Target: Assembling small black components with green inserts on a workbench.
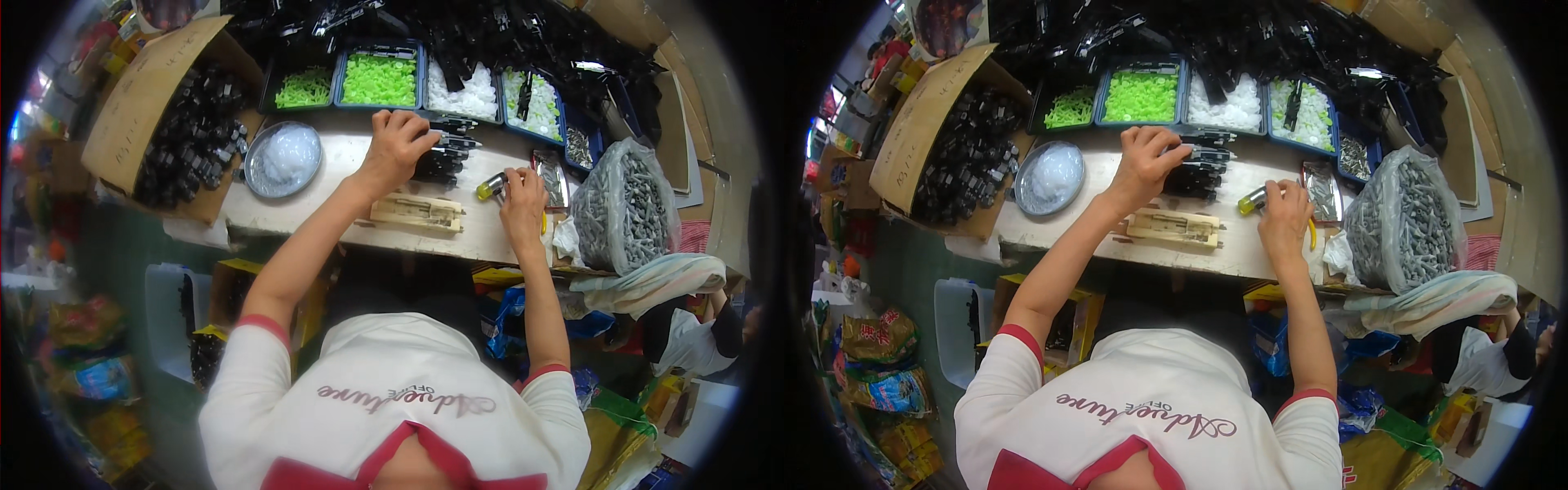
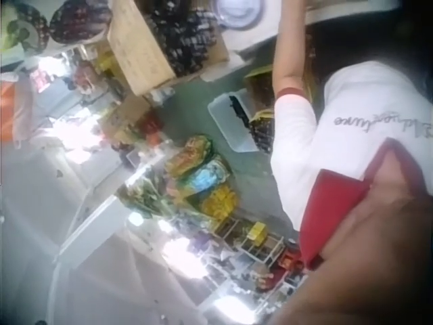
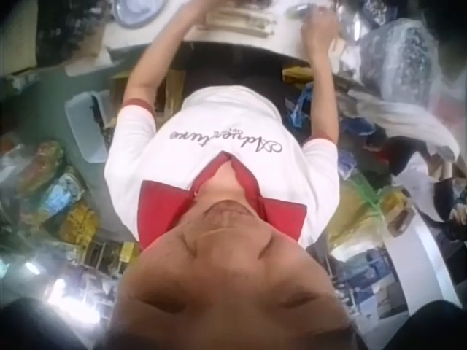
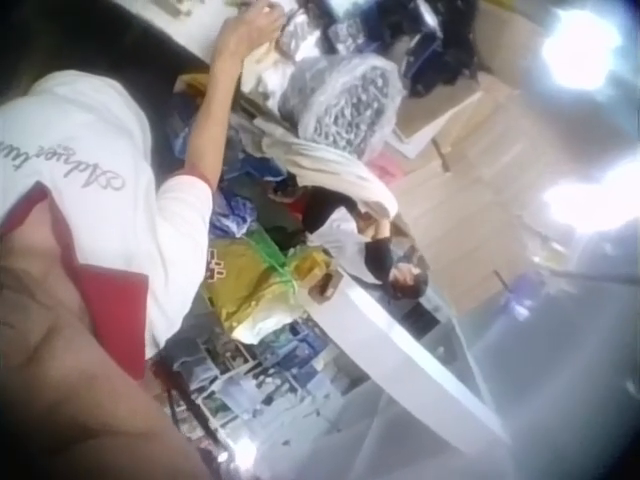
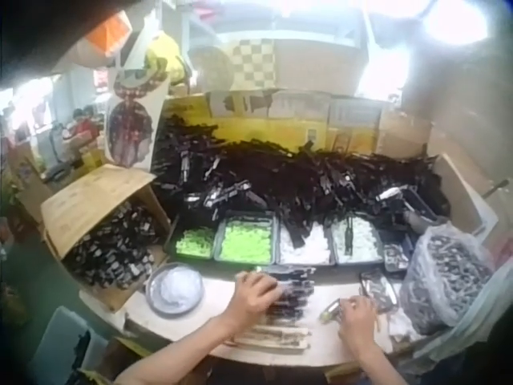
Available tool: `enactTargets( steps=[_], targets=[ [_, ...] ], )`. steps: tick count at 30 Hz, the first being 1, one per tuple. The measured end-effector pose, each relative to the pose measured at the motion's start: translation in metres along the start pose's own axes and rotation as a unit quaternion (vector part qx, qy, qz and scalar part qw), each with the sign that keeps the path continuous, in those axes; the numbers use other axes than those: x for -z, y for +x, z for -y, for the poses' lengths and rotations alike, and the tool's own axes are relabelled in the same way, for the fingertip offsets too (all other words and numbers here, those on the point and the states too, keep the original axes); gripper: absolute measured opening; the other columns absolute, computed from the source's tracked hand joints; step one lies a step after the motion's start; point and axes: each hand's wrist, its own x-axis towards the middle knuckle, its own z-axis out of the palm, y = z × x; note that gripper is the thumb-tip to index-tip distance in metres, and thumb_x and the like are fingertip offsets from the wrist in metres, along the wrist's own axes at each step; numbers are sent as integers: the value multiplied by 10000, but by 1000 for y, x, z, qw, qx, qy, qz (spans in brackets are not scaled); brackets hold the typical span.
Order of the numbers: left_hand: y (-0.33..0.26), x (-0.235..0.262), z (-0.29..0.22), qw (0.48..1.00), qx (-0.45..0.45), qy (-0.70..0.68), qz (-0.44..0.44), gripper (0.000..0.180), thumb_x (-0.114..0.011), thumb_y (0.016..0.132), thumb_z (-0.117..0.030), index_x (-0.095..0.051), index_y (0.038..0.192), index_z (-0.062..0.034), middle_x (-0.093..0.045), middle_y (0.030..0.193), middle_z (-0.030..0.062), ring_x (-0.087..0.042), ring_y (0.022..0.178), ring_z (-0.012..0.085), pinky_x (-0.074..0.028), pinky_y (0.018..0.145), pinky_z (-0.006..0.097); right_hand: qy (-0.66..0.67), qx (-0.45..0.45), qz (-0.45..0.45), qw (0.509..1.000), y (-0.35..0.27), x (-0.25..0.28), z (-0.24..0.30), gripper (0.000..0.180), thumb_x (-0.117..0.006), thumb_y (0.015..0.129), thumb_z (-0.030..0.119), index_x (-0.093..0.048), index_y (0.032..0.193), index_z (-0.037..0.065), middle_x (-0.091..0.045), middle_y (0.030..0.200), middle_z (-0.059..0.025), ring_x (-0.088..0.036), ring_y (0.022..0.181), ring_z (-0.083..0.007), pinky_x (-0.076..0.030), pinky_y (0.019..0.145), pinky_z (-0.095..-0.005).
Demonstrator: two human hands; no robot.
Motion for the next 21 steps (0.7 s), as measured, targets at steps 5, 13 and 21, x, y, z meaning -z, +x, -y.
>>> enactTargets(
  steps=[5,13,21],
  targets=[
    [7,-21,15,999,0,30,17,358,-589,643,43,-599,965,-114,-550,943,53,-516,929,223,-318,801,373,25,44,-21,999,57,-11,-8,310,-544,708,-38,-591,988,87,-518,987,-76,-489,933,-264,-366,749,-385],
    [-8,10,12,996,85,2,-29,294,-648,671,-5,-622,946,-106,-556,944,62,-523,903,216,-326,770,353,-109,274,2,956,181,-64,25,437,-531,662,-17,-612,1028,207,-454,1255,-18,-412,1103,-218,-308,872,-381],
    [-155,116,59,861,461,0,-214,215,-589,734,53,-638,931,-16,-559,877,54,-524,715,127,-428,638,215,-140,288,-9,947,201,-72,15,369,-491,764,88,-596,1091,225,-461,1278,48,-411,1118,-178,-253,913,-406]
  ],
)
